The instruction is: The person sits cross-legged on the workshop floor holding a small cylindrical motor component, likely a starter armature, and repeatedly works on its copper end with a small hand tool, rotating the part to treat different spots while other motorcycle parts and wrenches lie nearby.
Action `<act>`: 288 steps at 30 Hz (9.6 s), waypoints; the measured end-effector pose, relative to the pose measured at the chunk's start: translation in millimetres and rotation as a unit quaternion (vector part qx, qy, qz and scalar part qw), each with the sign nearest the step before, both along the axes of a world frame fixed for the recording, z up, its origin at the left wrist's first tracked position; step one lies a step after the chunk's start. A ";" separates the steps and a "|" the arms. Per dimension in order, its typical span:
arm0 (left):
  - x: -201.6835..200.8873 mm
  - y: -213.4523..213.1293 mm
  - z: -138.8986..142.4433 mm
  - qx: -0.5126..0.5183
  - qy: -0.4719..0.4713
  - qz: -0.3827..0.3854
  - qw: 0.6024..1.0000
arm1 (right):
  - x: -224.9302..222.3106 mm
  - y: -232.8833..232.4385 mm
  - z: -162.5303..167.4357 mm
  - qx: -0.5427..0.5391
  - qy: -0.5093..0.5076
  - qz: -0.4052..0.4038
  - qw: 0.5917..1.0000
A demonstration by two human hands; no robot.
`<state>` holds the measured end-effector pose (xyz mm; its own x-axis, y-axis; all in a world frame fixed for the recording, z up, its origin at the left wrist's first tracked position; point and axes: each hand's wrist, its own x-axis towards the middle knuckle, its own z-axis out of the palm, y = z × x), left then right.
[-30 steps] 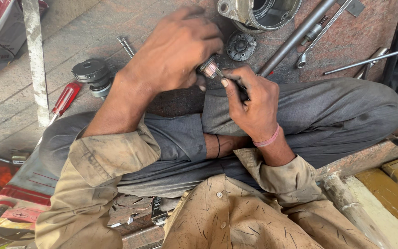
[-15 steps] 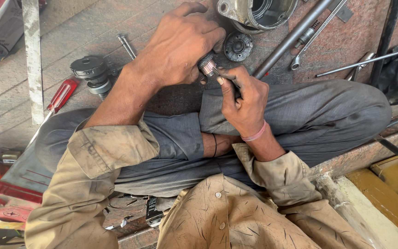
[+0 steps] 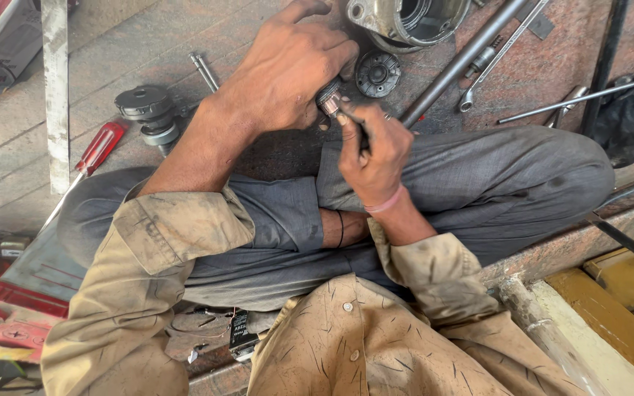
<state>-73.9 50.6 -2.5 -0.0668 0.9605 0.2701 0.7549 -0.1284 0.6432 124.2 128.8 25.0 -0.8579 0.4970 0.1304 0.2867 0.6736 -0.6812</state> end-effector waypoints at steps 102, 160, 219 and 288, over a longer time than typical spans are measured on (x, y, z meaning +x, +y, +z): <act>-3.2 -3.9 -5.4 -0.012 -0.020 0.027 0.999 | -7.7 6.3 14.0 -0.046 -0.024 0.010 0.999; 1.1 -4.1 -3.5 -0.017 -0.008 0.025 0.999 | -8.7 4.5 13.7 -0.063 -0.022 0.002 0.998; 1.4 -9.8 18.0 -0.004 0.058 -0.016 0.998 | 5.7 14.9 47.4 -0.174 -0.056 0.002 0.983; 0.6 -63.7 50.4 -0.031 0.031 0.024 0.999 | -5.2 -55.5 42.6 -0.057 0.036 0.000 0.998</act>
